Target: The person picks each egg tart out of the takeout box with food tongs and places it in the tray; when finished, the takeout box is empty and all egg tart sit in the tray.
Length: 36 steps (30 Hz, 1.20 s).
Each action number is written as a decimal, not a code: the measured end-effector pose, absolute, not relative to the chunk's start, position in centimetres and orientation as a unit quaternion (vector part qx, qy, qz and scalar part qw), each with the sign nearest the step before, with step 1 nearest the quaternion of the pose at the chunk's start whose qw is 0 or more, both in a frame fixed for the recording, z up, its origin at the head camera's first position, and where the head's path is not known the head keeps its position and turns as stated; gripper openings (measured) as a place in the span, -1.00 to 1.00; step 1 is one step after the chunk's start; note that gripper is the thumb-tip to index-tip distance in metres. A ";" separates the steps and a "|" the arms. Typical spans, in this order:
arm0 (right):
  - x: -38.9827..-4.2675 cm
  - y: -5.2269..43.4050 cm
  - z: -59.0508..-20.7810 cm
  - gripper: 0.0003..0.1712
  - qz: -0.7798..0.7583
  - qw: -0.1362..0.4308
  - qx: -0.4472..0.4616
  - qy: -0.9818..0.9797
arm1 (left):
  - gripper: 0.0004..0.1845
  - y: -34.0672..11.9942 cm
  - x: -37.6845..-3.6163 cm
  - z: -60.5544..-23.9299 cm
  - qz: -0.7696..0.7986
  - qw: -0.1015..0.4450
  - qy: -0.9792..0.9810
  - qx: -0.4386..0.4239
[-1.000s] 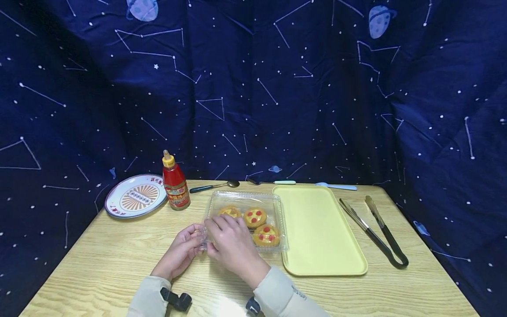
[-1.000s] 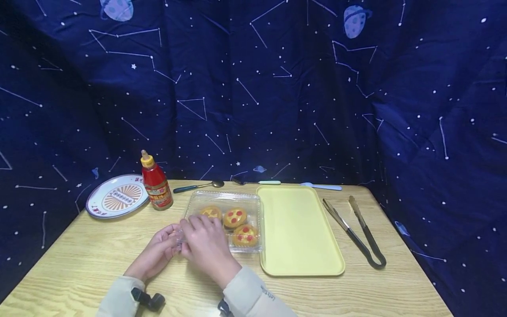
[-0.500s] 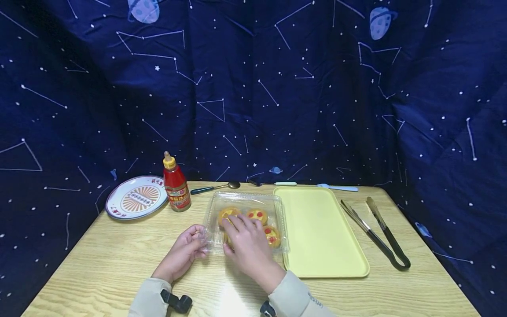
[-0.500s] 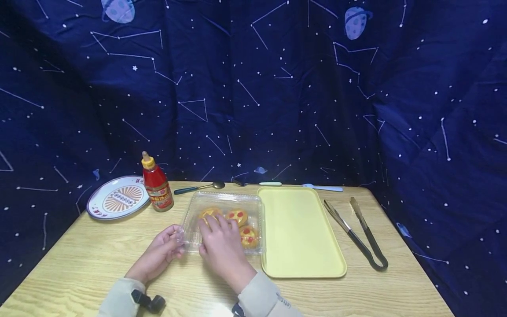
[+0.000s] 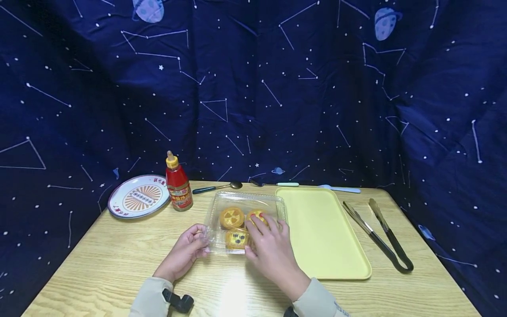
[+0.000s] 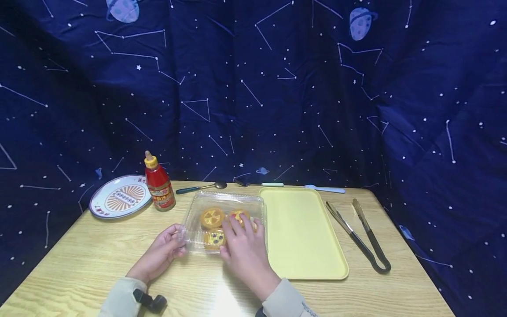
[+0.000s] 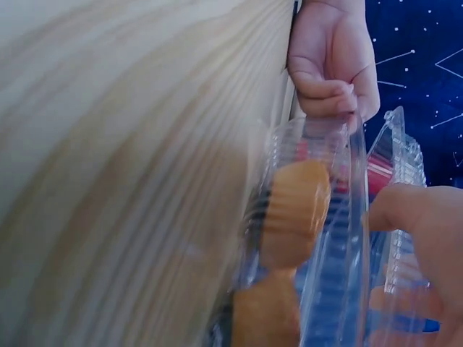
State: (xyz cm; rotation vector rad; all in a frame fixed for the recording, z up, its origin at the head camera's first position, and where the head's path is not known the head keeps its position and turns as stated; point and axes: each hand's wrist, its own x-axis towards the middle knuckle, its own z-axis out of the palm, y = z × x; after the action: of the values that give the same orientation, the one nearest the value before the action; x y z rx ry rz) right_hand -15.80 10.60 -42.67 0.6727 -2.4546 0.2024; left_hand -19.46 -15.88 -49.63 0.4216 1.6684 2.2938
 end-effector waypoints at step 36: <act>-15.2 15.7 -42.7 -0.22 0.195 0.218 0.235 -0.927 | -0.79 -15.8 -19.7 -49.6 0.778 0.129 0.602 0.127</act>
State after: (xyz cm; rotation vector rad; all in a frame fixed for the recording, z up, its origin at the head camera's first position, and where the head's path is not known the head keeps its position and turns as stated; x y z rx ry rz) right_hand -15.16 15.68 -42.74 0.6496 -2.5663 0.5401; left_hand -19.72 -15.79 -49.58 0.3696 1.7507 2.2609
